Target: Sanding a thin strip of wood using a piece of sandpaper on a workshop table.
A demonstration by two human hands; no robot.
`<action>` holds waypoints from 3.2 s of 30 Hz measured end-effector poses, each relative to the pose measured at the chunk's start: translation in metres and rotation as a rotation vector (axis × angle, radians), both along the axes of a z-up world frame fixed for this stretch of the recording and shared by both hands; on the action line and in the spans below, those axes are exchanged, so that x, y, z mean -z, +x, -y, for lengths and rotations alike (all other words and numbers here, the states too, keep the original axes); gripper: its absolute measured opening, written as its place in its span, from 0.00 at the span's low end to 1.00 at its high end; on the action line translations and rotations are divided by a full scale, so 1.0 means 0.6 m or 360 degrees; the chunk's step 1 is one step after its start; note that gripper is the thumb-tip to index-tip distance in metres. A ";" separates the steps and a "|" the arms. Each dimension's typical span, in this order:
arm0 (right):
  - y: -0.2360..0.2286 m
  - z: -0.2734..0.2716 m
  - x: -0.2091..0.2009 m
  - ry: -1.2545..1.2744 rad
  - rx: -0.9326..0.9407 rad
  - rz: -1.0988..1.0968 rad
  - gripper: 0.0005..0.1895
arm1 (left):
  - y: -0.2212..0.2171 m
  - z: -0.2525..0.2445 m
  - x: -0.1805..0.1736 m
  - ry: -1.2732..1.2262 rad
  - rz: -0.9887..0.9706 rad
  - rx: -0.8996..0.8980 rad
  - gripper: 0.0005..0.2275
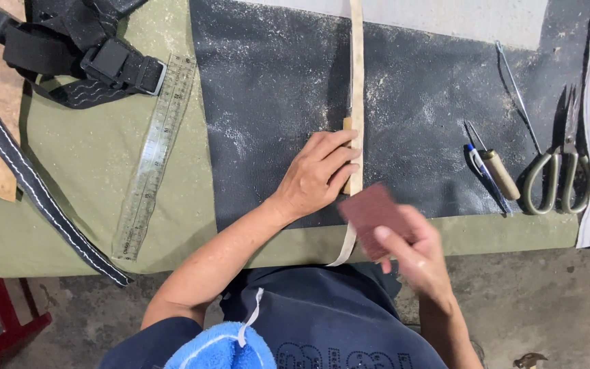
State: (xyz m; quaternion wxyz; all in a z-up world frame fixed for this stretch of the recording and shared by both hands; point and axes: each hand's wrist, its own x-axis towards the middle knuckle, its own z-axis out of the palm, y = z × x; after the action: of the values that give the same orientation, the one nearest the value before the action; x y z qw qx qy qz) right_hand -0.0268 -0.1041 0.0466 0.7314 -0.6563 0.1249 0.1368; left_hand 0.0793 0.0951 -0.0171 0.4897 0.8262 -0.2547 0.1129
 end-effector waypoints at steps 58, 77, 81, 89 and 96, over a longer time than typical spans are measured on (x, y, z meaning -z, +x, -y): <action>0.102 -0.086 -0.001 -0.1520 -0.0104 0.1186 0.17 | -0.016 0.013 -0.015 -0.0067 0.0052 -0.0172 0.08; 0.076 -0.080 0.020 -0.1626 -0.0132 0.1099 0.17 | -0.018 0.013 -0.008 -0.0051 0.0094 -0.0163 0.08; 0.126 -0.073 0.044 -0.1598 -0.0072 0.1350 0.17 | -0.023 0.015 0.000 0.0008 0.0150 -0.0168 0.08; 0.062 -0.072 0.025 -0.1613 -0.0066 0.1165 0.18 | -0.022 0.018 0.003 0.0004 0.0132 -0.0142 0.09; 0.184 -0.018 0.067 -0.1542 -0.0072 0.1311 0.15 | -0.030 0.016 0.001 0.0013 0.0121 -0.0150 0.08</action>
State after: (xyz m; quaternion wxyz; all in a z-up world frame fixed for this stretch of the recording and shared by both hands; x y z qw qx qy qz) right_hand 0.0835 -0.0933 0.0064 0.3366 -0.9140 -0.1330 -0.1835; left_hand 0.0613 0.0857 -0.0175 0.4705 0.8343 -0.2343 0.1663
